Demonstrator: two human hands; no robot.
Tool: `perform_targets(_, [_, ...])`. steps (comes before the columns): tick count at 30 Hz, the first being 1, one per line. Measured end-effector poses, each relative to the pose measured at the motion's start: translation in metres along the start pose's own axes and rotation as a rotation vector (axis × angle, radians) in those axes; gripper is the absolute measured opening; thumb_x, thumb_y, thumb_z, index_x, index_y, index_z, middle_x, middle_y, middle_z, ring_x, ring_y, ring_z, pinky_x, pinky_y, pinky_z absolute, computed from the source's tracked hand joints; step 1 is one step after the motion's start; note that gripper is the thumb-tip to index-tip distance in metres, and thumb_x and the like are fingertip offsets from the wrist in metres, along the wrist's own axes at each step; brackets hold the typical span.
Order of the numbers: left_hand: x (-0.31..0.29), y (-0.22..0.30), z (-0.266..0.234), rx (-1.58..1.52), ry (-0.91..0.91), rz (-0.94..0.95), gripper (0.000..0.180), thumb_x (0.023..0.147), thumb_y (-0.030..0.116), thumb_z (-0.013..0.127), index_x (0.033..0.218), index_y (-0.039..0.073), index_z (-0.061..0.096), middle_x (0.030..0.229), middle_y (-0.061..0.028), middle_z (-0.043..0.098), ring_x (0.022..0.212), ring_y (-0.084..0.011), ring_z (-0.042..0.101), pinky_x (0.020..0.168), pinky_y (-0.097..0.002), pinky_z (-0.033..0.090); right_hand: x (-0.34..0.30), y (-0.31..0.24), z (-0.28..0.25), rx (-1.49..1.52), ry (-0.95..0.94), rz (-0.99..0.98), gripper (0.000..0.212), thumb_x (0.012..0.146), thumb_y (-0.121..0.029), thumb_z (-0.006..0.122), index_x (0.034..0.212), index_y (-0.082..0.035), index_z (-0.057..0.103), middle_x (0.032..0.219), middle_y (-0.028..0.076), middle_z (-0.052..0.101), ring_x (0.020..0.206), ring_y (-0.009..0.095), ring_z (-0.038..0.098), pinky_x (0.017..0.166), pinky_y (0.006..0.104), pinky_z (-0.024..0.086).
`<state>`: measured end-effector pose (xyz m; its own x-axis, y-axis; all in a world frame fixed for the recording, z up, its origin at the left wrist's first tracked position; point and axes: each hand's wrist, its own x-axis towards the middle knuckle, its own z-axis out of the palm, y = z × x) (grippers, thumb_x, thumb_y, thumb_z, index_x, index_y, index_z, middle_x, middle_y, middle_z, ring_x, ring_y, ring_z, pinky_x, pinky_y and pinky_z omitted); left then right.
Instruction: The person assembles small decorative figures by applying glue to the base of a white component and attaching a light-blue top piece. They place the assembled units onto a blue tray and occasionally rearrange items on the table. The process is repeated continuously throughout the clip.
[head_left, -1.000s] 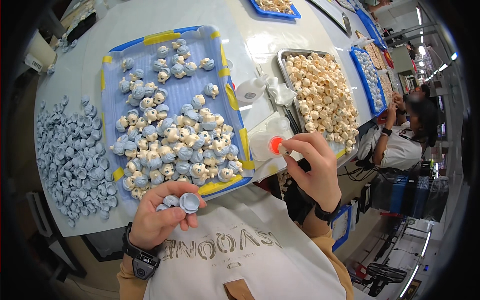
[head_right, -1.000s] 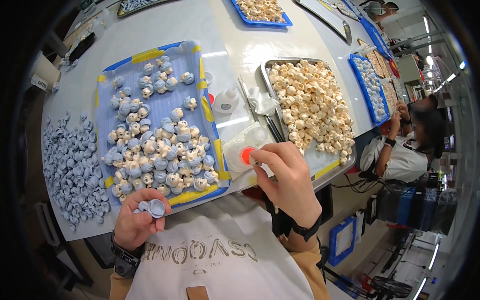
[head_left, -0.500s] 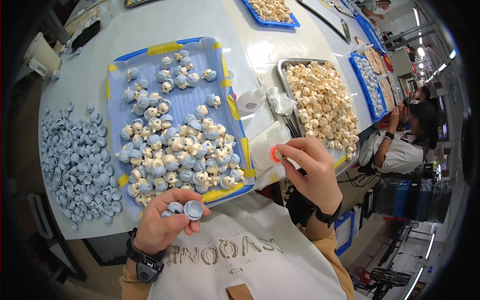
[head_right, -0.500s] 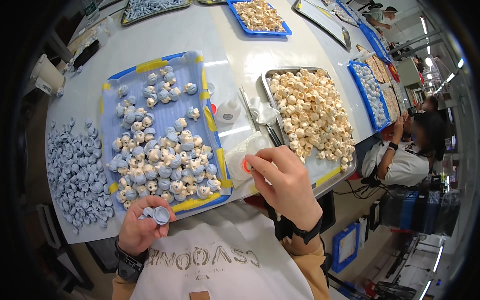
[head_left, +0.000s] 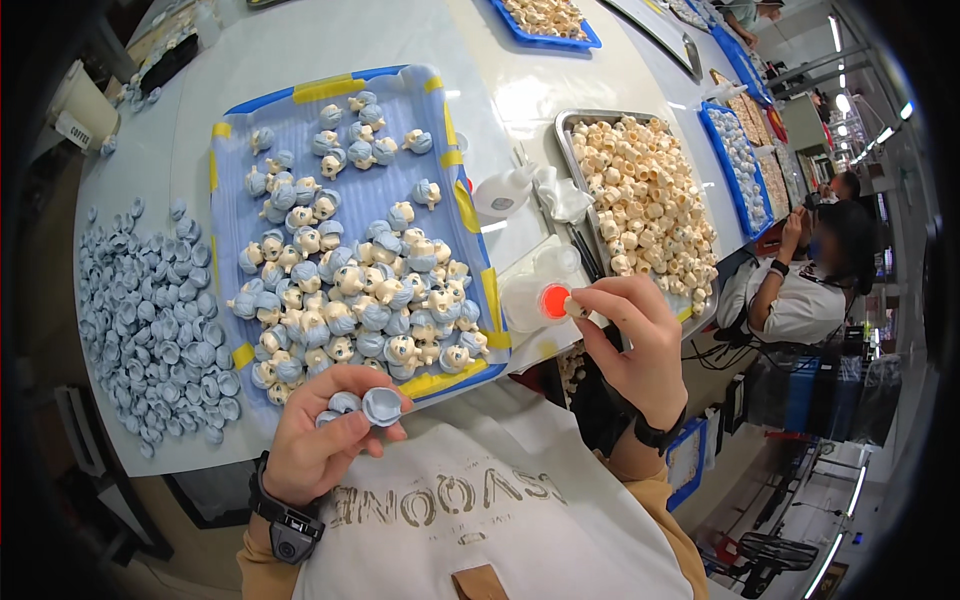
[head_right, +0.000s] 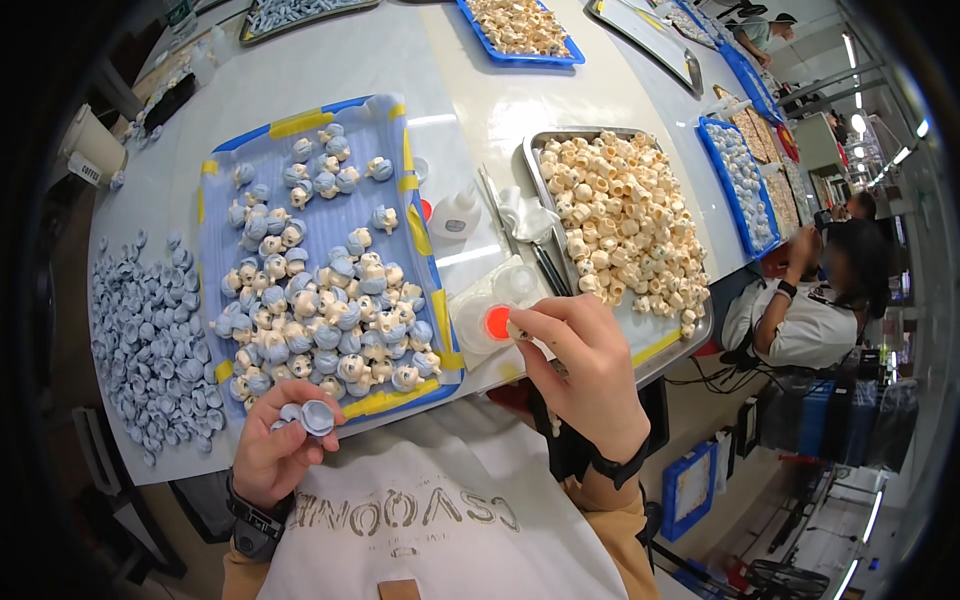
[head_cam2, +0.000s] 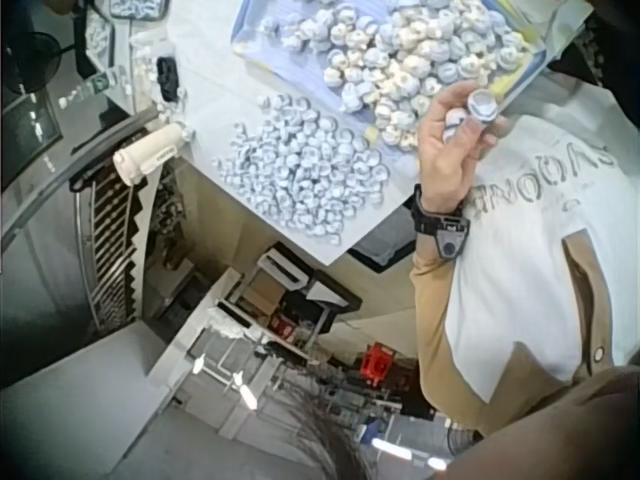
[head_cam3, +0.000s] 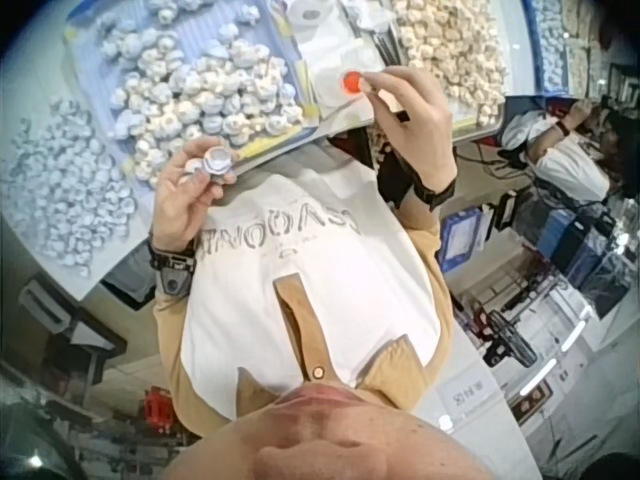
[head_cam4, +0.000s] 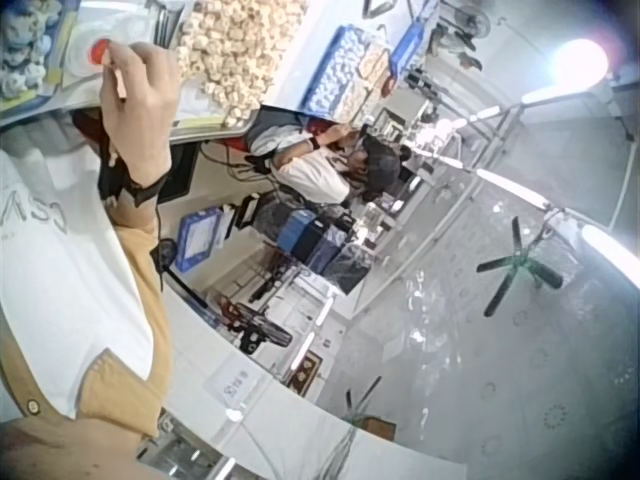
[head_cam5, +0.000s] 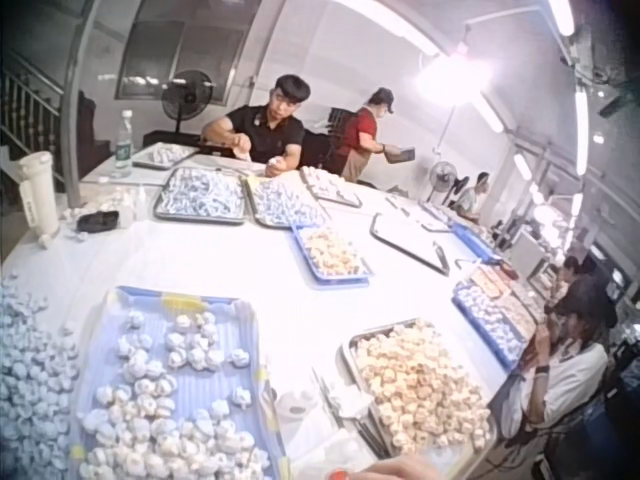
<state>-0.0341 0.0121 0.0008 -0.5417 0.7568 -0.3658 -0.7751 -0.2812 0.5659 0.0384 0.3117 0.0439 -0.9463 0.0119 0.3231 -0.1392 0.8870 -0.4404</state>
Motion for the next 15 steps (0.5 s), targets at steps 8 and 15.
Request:
perform_targets(8, [0.004, 0.0, 0.01, -0.033, 0.012, 0.021, 0.034, 0.087, 0.008, 0.055, 0.118, -0.004, 0.047, 0.108, -0.0166, 0.059, 0.091, -0.0205, 0.062, 0.082, -0.0292, 0.051, -0.002, 0.001, 0.003, 0.025, -0.004, -0.01, 0.033, 0.064, 0.007, 0.068, 0.096, -0.004, 0.063, 0.087, 0.009, 0.059, 0.074, 0.024, 0.056, 0.063, 0.0322, 0.045])
perform_targets(15, [0.014, 0.008, 0.024, 0.083, -0.073, -0.066, 0.034, 0.085, 0.007, 0.058, 0.117, -0.003, 0.048, 0.101, -0.0122, 0.06, 0.087, -0.0177, 0.062, 0.078, -0.0283, 0.05, 0.007, -0.054, 0.018, 0.606, 0.068, -0.238, 0.04, 0.058, 0.006, 0.072, 0.096, -0.001, 0.065, 0.093, 0.011, 0.062, 0.076, 0.022, 0.06, 0.063, 0.03, 0.046])
